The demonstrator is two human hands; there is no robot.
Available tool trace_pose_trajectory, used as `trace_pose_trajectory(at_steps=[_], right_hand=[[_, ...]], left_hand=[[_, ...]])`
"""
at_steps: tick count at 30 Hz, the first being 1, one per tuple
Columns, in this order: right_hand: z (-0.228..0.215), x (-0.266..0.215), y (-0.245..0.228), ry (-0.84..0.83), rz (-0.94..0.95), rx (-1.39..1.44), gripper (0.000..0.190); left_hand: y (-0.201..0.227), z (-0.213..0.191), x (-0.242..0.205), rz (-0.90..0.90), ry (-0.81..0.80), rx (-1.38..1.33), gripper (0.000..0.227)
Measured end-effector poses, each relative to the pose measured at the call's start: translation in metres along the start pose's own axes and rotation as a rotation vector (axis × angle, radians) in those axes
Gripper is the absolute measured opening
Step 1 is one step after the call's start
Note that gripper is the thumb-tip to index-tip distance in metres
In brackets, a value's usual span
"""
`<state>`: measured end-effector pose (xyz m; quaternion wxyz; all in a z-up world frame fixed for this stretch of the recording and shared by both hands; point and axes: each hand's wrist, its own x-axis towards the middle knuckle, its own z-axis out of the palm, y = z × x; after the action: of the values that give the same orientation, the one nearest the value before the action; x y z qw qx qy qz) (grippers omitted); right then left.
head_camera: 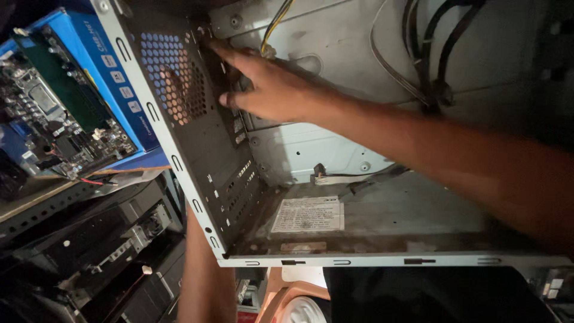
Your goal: The person removes a metal bracket from the back of a computer case, then picks up a motherboard and places it inside the case, aligning it with the mounting points.
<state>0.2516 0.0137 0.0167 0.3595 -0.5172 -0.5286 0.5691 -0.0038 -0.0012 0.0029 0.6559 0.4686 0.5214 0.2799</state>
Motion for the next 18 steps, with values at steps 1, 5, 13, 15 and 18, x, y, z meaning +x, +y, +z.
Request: trace_pose_trajectory(at_steps=[1, 5, 13, 15, 18], right_hand=[[-0.007, -0.001, 0.001, -0.024, -0.034, 0.010, 0.078], [-0.005, 0.003, 0.005, 0.047, 0.153, 0.074, 0.046], [0.016, 0.005, 0.015, 0.059, 0.131, 0.167, 0.035], [0.010, 0.002, 0.008, -0.014, 0.280, 0.344, 0.037], [0.001, -0.015, 0.001, -0.019, 0.339, 0.321, 0.036]], left_hand=[[0.000, 0.002, 0.001, -0.001, -0.006, 0.003, 0.021], [0.002, 0.008, 0.004, 0.000, -0.012, -0.003, 0.021], [-0.003, 0.004, -0.006, -0.016, -0.004, 0.001, 0.021], [0.000, 0.005, -0.004, -0.011, -0.009, 0.005, 0.021], [0.001, 0.011, 0.002, -0.004, -0.028, 0.001, 0.021]])
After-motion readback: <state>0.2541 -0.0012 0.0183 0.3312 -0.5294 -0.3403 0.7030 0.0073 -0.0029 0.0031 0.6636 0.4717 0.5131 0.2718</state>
